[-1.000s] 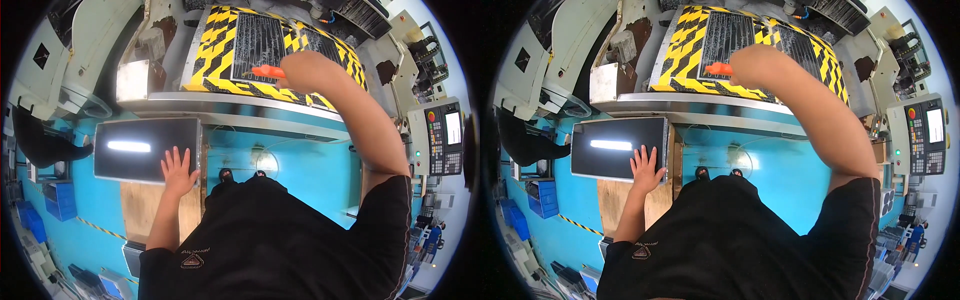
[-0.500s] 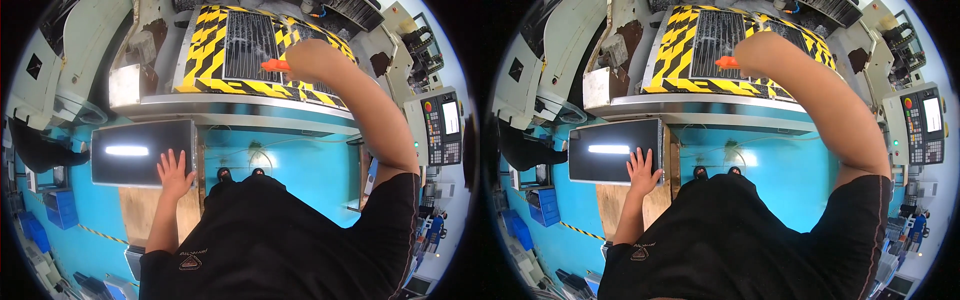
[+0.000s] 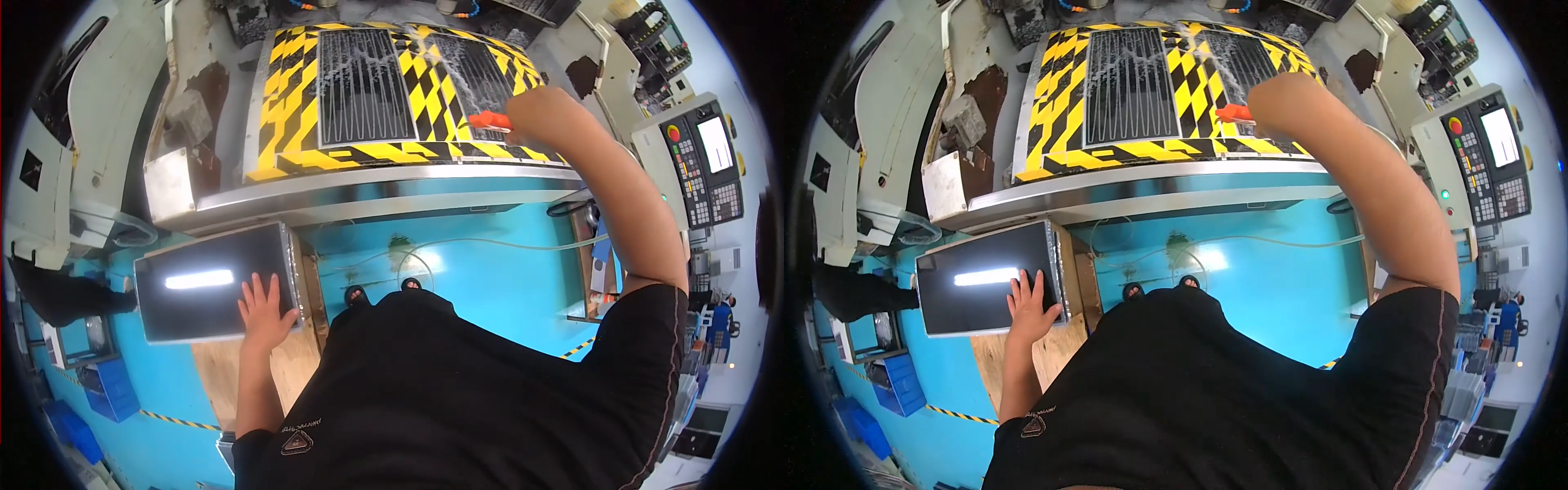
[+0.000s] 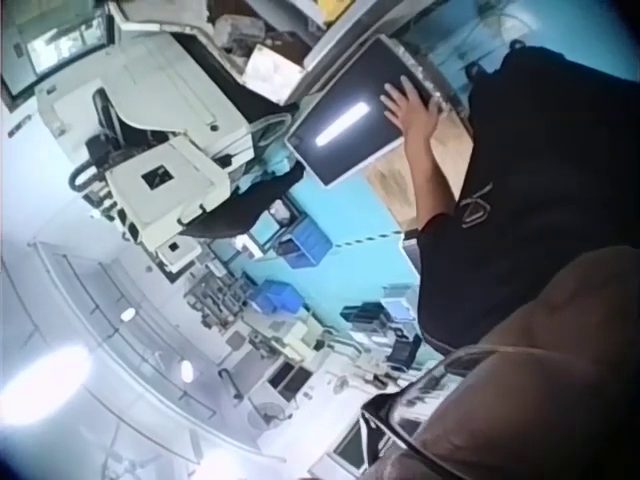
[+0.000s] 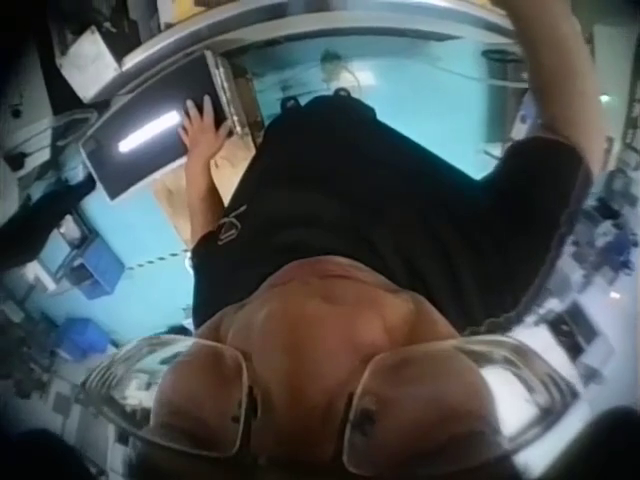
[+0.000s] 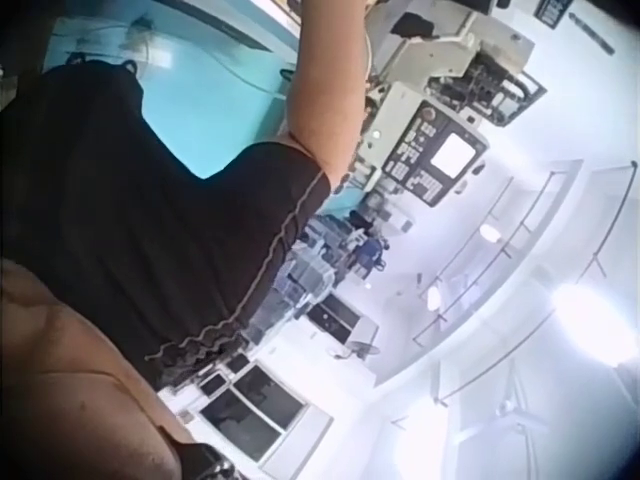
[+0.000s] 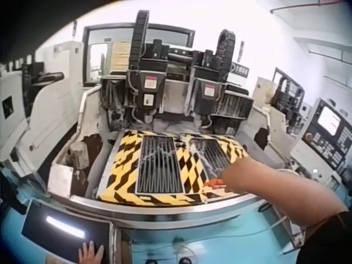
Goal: The person cleans the machine bed with an air nozzle, removes the finished glass panels, and measures a metal strip with a caliper. Then, the person peels film from new glass panels, places them onto the machine, and presses buttons on the control panel.
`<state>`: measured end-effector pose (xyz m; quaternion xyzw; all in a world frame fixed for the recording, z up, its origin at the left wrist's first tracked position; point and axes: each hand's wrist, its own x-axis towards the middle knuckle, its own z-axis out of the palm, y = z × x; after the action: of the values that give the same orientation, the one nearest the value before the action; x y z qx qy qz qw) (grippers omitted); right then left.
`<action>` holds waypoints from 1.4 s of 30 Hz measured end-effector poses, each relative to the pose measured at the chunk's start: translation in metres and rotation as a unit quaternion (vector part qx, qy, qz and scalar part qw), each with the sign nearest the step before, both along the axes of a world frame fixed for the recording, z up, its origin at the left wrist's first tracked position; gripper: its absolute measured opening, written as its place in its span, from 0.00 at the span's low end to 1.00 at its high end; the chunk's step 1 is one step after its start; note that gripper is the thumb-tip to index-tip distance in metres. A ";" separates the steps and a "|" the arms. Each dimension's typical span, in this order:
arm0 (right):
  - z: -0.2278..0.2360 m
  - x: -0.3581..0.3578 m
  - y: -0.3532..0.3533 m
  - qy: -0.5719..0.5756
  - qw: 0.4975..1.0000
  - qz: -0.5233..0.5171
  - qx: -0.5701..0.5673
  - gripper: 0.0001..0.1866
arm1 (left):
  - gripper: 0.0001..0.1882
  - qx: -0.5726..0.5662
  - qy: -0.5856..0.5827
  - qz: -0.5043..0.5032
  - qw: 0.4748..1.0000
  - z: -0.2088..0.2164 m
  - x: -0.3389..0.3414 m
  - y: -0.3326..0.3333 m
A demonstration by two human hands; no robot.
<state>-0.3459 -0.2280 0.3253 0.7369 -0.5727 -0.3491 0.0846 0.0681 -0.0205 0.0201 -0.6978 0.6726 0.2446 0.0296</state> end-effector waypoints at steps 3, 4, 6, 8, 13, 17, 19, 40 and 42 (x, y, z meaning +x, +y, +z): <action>-0.006 -0.029 -0.001 0.009 1.000 -0.018 0.008 0.19 | 0.45 0.008 -0.010 0.010 1.000 0.005 -0.007 -0.003; -0.008 -0.036 -0.002 0.031 0.997 -0.060 0.021 0.19 | 0.45 0.007 -0.009 0.006 1.000 0.005 -0.011 -0.005; -0.015 -0.057 -0.001 0.025 0.996 -0.084 0.015 0.20 | 0.42 -0.016 0.030 -0.014 0.999 0.006 -0.024 -0.009; -0.022 -0.078 0.001 0.019 0.994 -0.107 0.009 0.20 | 0.38 -0.048 0.043 -0.036 0.997 0.009 -0.045 -0.011; -0.042 -0.138 0.006 -0.021 0.987 -0.157 -0.030 0.21 | 0.35 -0.009 0.141 -0.157 0.977 -0.012 -0.084 -0.025; -0.050 -0.174 0.002 -0.057 0.974 -0.216 -0.027 0.22 | 0.32 0.106 0.092 -0.208 0.968 -0.047 -0.095 -0.027; -0.055 -0.197 0.002 -0.063 0.968 -0.240 -0.028 0.21 | 0.31 0.107 0.059 -0.249 0.961 -0.065 -0.096 -0.030; -0.161 -0.262 -0.019 -0.371 0.883 -0.286 0.040 0.29 | 0.20 0.281 0.218 0.088 0.930 -0.195 -0.164 -0.061; -0.178 -0.306 -0.040 -0.425 0.815 -0.389 -0.061 0.27 | 0.20 0.278 0.219 0.065 0.933 -0.185 -0.183 -0.090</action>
<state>-0.6515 -0.2683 0.1472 0.5211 -0.8107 0.0304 -0.2651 -0.1149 -0.1100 -0.1652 -0.6333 0.5206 0.5696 0.0585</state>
